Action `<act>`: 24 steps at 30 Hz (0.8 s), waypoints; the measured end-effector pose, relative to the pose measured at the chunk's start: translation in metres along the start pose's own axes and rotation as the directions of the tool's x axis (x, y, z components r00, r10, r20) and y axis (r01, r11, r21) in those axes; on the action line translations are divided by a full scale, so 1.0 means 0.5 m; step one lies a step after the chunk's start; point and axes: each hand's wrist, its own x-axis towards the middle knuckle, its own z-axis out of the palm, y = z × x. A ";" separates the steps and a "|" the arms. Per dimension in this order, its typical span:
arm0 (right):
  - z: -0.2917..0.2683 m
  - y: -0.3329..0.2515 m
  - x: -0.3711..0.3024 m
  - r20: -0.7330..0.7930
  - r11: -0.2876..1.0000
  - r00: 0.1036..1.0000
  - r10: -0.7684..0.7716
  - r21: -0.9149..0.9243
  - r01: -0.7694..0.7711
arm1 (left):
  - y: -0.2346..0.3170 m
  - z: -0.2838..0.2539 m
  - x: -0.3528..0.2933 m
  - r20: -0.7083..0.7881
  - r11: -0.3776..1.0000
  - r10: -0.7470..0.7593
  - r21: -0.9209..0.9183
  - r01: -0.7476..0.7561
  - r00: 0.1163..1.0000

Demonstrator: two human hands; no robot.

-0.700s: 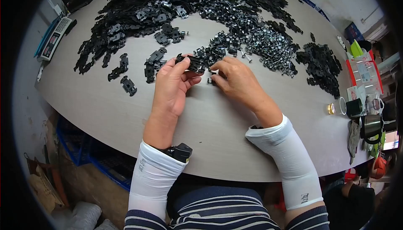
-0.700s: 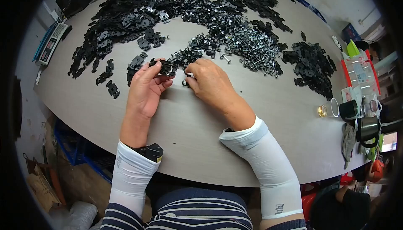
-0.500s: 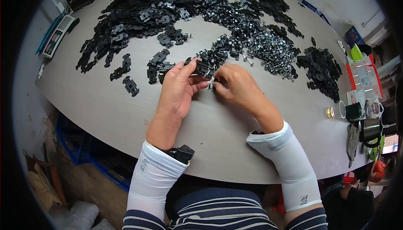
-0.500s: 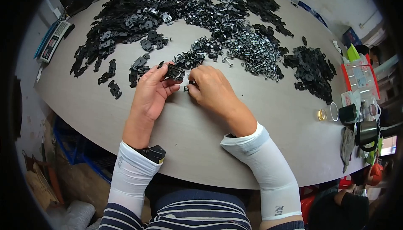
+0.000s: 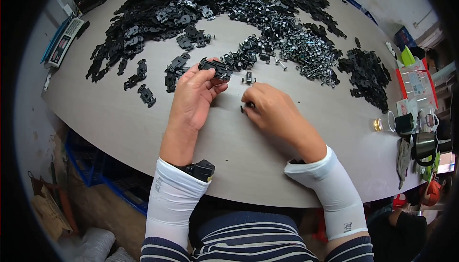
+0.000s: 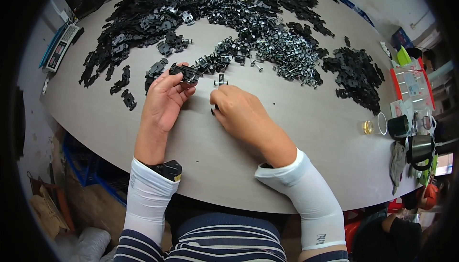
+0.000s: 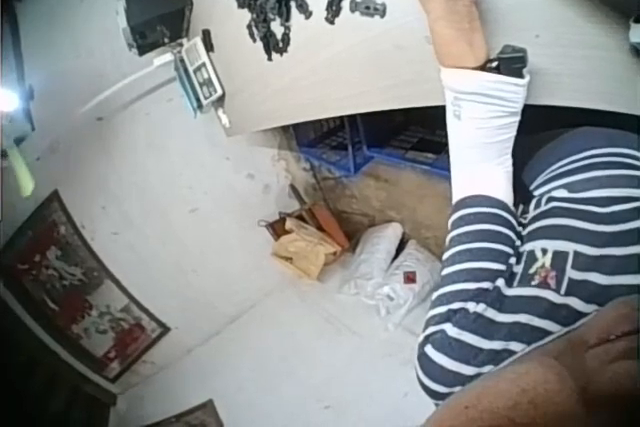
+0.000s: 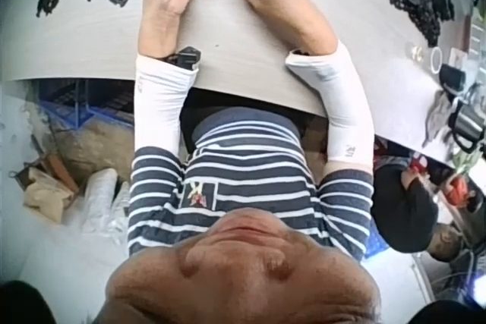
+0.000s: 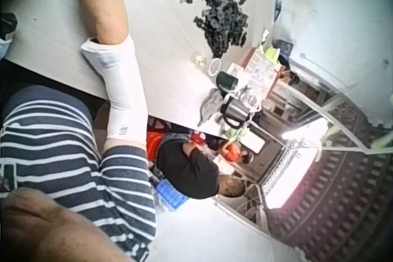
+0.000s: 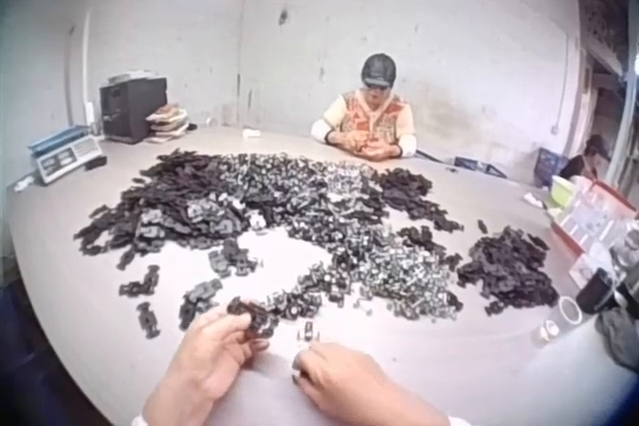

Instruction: Assembling small black plastic components at a workbench.

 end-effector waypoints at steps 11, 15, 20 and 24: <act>-0.039 0.016 -0.062 0.021 0.984 0.993 0.113 0.136 -0.115 | -0.019 0.026 -0.013 0.064 0.970 -0.065 0.239 0.048 0.996; -0.038 0.017 -0.063 0.020 0.979 0.986 0.167 0.116 -0.168 | -0.029 0.038 -0.021 0.112 0.934 -0.094 0.353 0.048 0.989; -0.039 0.019 -0.062 -0.078 0.905 0.917 0.391 0.211 -0.368 | -0.059 0.046 -0.023 0.204 0.881 -0.082 0.473 -0.025 0.976; -0.043 -0.003 -0.044 -0.251 0.879 0.878 0.409 0.368 -0.304 | -0.085 0.052 -0.030 0.232 0.861 -0.009 0.496 -0.110 0.973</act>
